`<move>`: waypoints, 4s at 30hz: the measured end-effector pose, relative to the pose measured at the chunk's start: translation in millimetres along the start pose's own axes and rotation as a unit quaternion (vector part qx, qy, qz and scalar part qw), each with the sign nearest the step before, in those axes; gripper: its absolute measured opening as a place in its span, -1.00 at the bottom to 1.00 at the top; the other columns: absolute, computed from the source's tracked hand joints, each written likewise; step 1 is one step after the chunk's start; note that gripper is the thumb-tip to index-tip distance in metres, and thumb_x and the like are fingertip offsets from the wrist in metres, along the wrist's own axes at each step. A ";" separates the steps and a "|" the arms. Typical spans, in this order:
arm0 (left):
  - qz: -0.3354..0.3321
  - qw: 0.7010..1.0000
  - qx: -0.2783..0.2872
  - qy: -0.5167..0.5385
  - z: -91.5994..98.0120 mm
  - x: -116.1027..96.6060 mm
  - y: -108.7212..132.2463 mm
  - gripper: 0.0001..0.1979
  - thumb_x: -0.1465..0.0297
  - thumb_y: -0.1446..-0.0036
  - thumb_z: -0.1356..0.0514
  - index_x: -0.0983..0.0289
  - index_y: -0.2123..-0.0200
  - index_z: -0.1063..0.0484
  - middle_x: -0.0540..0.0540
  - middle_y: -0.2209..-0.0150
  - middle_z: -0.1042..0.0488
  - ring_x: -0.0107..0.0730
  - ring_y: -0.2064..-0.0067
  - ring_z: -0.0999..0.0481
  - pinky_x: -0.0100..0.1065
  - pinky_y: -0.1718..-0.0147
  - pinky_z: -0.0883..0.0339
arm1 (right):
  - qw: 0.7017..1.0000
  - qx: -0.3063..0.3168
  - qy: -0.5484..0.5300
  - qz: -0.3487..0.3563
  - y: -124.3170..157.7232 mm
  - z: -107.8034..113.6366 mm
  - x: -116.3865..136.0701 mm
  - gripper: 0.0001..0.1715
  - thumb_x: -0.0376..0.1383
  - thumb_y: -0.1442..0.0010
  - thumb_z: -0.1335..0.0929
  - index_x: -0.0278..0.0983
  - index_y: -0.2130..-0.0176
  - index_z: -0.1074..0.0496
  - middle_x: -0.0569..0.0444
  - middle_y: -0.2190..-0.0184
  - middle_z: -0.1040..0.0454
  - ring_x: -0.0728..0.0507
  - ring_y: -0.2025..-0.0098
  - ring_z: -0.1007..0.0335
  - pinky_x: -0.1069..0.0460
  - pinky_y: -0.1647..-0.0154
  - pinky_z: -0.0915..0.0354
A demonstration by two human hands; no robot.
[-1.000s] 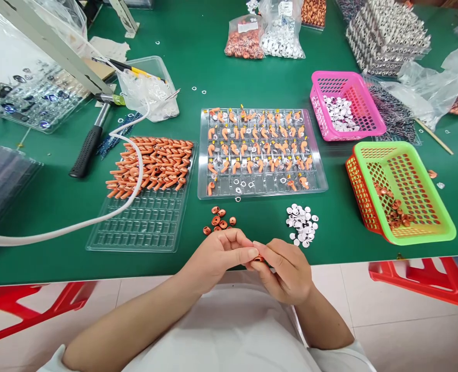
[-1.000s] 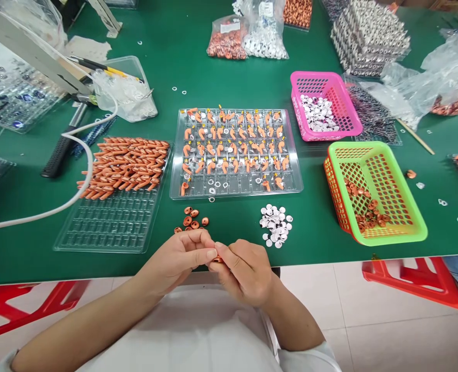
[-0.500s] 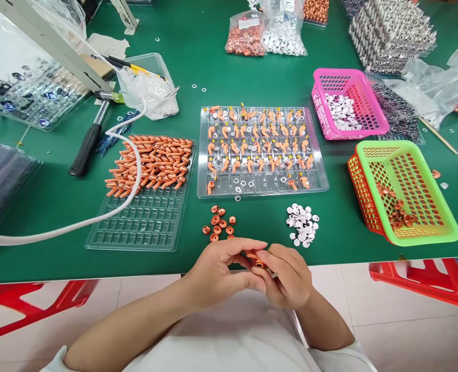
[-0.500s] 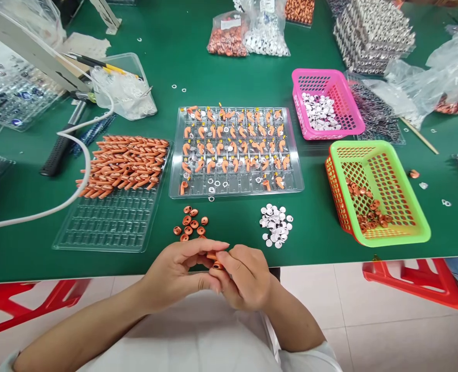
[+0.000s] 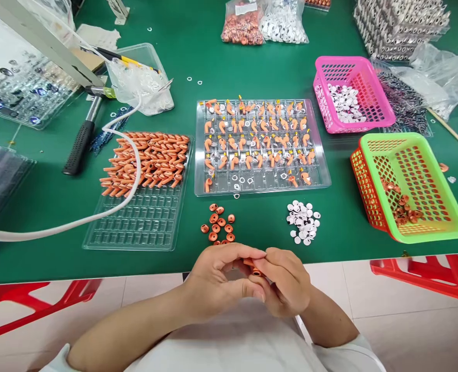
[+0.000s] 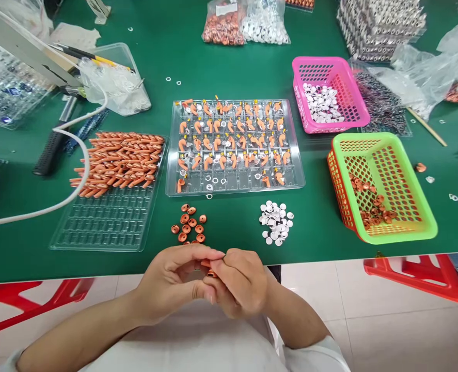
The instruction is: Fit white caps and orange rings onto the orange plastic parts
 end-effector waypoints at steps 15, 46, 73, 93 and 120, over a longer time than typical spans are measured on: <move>-0.116 0.988 0.030 -0.101 0.9 -6.6 2.5 -0.60 0.56 0.04 -0.42 0.30 0.08 -0.54 0.11 0.36 -0.63 -0.36 0.36 -0.60 -0.40 0.32 -0.53 | 0.997 0.003 -0.061 -0.036 -6.2 -4.0 0.1 -0.69 -0.44 -0.24 -0.27 -0.35 0.01 -0.42 0.05 0.49 -0.40 -0.07 0.58 -0.22 0.00 0.65 -0.25; -0.135 0.946 -0.028 -0.293 10.7 -21.1 -34.7 -0.88 0.50 -0.09 -0.33 0.26 0.25 -0.57 0.04 0.39 -0.57 -0.45 0.37 -0.49 -0.49 0.44 -0.43 | 0.538 -0.073 -0.584 -0.604 -8.7 -20.7 -26.3 -0.60 -0.16 -0.21 -0.41 -0.31 0.52 -0.27 0.29 0.64 -0.10 0.15 0.68 0.21 0.22 0.70 0.12; -0.244 0.900 -0.041 -0.359 7.1 -19.3 -19.9 -0.88 0.52 -0.17 -0.21 0.29 0.24 -0.55 0.08 0.37 -0.54 -0.38 0.33 -0.52 -0.30 0.22 -0.48 | 0.563 0.009 -0.587 -0.581 1.4 -22.2 -26.2 -0.58 -0.11 -0.18 -0.45 -0.30 0.50 -0.27 0.27 0.59 -0.13 0.14 0.67 0.12 0.19 0.68 0.14; -0.238 0.921 -0.024 -0.306 9.1 -22.3 -17.1 -0.92 0.52 -0.22 -0.20 0.25 0.29 -0.47 0.03 0.44 -0.53 -0.42 0.39 -0.49 -0.38 0.34 -0.41 | 0.710 -0.017 -0.496 -0.499 4.2 -18.4 -29.8 -0.68 -0.07 -0.12 -0.47 -0.26 0.26 -0.53 0.22 0.56 -0.27 0.09 0.69 -0.09 0.13 0.70 -0.07; -0.299 0.887 0.023 -0.351 2.2 -12.0 -8.7 -0.78 0.64 -0.26 -0.03 0.30 0.14 -0.38 0.11 0.31 -0.45 -0.37 0.30 -0.36 -0.36 0.31 -0.33 | 0.756 -0.009 -0.503 -0.418 11.6 -18.7 -22.9 -0.82 -0.16 -0.28 -0.38 -0.21 0.20 -0.50 0.18 0.49 -0.24 0.09 0.62 -0.02 0.18 0.71 0.04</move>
Point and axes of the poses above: each hand's wrist, its own y-axis away from the middle knuckle, its own z-axis out of the back of the hand, x = y × z, the point moved 3 cm from there along -y, towards the middle knuckle
